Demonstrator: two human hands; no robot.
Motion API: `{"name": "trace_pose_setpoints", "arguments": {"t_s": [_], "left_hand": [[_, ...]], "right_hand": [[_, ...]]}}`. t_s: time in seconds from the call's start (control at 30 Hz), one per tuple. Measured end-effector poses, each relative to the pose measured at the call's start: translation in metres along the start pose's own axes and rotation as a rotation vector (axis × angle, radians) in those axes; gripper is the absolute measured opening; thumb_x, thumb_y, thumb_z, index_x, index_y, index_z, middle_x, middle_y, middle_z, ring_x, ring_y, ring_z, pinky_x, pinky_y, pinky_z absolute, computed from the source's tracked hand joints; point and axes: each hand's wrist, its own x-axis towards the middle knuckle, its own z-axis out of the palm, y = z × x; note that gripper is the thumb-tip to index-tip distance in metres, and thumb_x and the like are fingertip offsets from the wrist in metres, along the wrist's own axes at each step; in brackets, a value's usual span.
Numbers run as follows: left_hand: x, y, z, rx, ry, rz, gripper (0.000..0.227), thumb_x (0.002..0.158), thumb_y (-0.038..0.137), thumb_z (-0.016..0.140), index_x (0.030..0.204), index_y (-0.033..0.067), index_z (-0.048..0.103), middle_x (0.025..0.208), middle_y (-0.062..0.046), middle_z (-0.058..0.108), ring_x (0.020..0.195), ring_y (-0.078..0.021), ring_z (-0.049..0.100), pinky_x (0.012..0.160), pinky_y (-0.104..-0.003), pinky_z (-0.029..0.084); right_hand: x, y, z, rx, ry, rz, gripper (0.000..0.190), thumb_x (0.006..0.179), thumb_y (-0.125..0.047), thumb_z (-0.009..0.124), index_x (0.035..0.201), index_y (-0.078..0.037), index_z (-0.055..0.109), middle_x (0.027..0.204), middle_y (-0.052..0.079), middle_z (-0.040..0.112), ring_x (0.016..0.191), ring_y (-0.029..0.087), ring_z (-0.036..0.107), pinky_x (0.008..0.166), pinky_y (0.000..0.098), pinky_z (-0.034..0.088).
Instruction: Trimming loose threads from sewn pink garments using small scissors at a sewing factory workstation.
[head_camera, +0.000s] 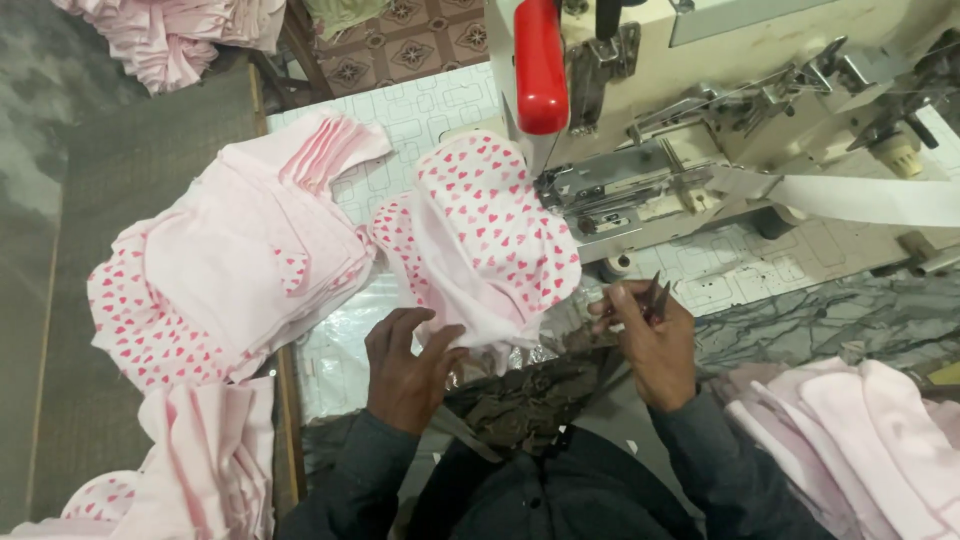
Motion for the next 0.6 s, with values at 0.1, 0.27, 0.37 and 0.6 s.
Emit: {"name": "trace_pose_setpoints", "arguments": {"t_s": [0.1,0.27,0.37,0.6], "left_hand": [[0.022,0.0,-0.021,-0.197,-0.059,0.109,0.036,0.078,0.011,0.086,0.105,0.0201,0.064,0.131,-0.009,0.06,0.133,-0.0363,0.051,0.111,-0.057,0.039],[0.07,0.04,-0.109,-0.396,-0.219,0.123,0.012,0.093,0.005,0.061,0.104,0.0057,0.059,0.08,-0.01,0.068,0.075,-0.0284,0.064,0.093,-0.049,0.041],[0.101,0.087,-0.152,-0.418,-0.142,0.033,0.012,0.093,0.019,0.066,0.089,0.008,0.066,0.072,-0.008,0.066,0.061,-0.0239,0.062,0.059,-0.035,0.049],[0.082,0.133,-0.117,-0.306,-0.252,0.0,0.051,0.074,0.058,0.092,0.077,0.0177,0.061,0.052,-0.001,0.059,0.046,-0.0203,0.06,0.039,-0.039,0.043]], "right_hand": [[-0.022,-0.003,-0.008,-0.161,-0.083,0.218,0.029,0.099,-0.025,0.054,0.115,-0.008,0.071,0.118,0.012,0.079,0.099,0.024,0.078,0.092,0.0419,0.065],[-0.046,0.021,-0.001,-0.073,-0.359,0.154,0.045,0.095,-0.029,0.062,0.135,-0.008,0.066,0.122,0.009,0.078,0.114,0.019,0.074,0.101,0.0356,0.058],[-0.054,0.04,0.031,0.084,-0.472,0.262,0.042,0.092,-0.013,0.063,0.133,-0.002,0.063,0.114,0.011,0.074,0.089,0.016,0.067,0.072,0.0319,0.055],[-0.049,0.048,0.031,0.164,-0.399,0.354,0.03,0.093,-0.003,0.061,0.121,0.001,0.07,0.091,0.015,0.077,0.063,0.019,0.067,0.053,0.0326,0.056]]}}
